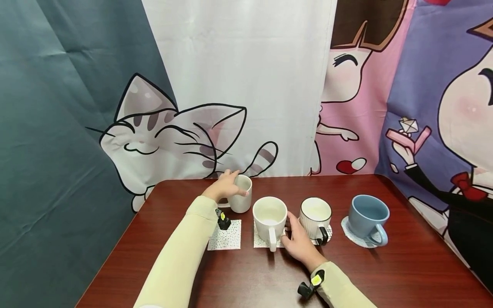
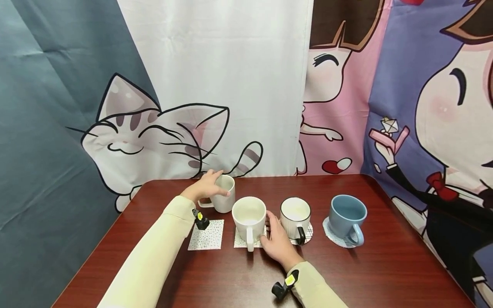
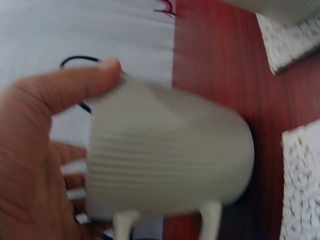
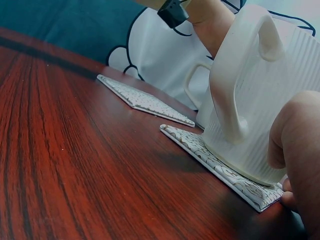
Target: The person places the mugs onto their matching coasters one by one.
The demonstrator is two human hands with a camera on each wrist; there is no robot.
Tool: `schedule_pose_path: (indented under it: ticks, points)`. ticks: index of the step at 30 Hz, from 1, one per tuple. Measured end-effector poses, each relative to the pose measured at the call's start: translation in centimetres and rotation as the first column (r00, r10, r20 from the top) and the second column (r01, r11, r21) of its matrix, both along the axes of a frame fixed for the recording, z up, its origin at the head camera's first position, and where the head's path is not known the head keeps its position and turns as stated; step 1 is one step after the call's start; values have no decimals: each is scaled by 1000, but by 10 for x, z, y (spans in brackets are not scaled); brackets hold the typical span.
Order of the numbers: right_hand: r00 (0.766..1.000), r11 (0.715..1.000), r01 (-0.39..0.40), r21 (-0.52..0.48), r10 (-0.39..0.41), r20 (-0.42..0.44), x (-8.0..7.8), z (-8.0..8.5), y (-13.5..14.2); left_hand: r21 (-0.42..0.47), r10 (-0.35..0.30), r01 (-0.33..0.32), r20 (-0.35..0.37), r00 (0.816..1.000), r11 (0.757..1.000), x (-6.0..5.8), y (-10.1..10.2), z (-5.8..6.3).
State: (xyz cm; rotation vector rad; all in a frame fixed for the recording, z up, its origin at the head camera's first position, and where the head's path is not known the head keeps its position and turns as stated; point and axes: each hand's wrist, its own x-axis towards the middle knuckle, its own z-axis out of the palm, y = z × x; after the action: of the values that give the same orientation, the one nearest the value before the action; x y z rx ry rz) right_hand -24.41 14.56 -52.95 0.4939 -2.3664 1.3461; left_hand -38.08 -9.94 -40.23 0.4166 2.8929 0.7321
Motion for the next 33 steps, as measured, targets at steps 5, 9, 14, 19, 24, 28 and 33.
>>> schedule_pose_path:
  ticks: [5,9,14,19,24,28,33]
  points:
    - [1000,1000,5,5,-5,-8,1,0,1,-70,109,-111,-26,994,991,7,9,6]
    - [1000,1000,8,2,-8,-9,1,0,2,-88,165,-164,-5,986,983,12,13,11]
    - [1000,1000,4,-2,-4,-9,-1,-1,0,-78,41,-35,70,997,996,8,5,14]
    - [1000,1000,-4,-13,4,-11,-1,-2,-3,18,-245,244,131,961,970,-5,-5,15]
    - [1000,1000,-1,-17,0,-13,-1,-3,-2,-7,-270,273,131,954,962,-8,-6,16]
    - [1000,1000,-2,-16,2,-3,-1,-3,-1,-105,-185,194,91,979,975,-5,-5,18]
    - [1000,1000,-6,-18,6,7,0,-2,0,-206,-38,46,42,998,977,-1,-2,19]
